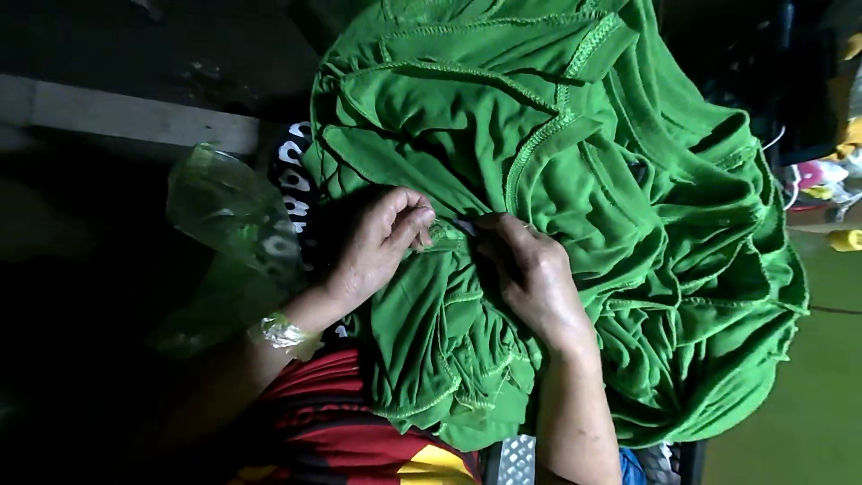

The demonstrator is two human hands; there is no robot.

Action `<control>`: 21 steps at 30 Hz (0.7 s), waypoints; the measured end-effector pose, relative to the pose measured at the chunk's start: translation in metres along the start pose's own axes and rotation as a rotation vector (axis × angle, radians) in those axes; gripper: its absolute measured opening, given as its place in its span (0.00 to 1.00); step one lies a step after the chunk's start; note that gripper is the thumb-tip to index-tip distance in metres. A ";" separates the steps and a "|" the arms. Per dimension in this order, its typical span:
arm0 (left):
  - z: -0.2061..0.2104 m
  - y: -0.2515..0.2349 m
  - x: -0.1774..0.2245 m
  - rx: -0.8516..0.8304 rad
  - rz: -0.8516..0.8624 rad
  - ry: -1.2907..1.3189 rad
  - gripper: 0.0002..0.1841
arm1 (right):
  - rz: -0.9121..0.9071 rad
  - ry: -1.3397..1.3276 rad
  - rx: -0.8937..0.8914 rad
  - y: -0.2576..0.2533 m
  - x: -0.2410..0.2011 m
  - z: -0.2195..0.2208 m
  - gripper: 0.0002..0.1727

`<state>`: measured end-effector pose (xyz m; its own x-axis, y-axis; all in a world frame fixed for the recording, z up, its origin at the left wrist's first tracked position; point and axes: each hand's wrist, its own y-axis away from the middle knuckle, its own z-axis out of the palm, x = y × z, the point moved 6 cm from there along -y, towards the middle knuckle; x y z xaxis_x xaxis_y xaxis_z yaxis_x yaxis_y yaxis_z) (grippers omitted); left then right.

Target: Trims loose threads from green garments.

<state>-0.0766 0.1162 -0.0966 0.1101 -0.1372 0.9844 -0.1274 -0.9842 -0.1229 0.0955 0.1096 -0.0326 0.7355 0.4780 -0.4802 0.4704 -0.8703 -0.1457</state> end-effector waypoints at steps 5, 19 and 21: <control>0.001 0.003 0.006 0.006 0.115 -0.228 0.14 | 0.089 -0.217 -0.035 0.002 0.013 -0.003 0.15; -0.005 0.000 0.015 -0.044 0.173 -0.251 0.10 | -0.031 0.205 -0.051 -0.009 -0.020 0.000 0.12; -0.004 0.001 0.016 -0.019 0.202 -0.258 0.10 | -0.044 0.226 -0.055 -0.011 -0.023 0.003 0.12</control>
<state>-0.0788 0.1131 -0.0806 0.3268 -0.3562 0.8754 -0.1908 -0.9320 -0.3081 0.0724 0.1078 -0.0224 0.8012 0.5353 -0.2676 0.5260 -0.8431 -0.1117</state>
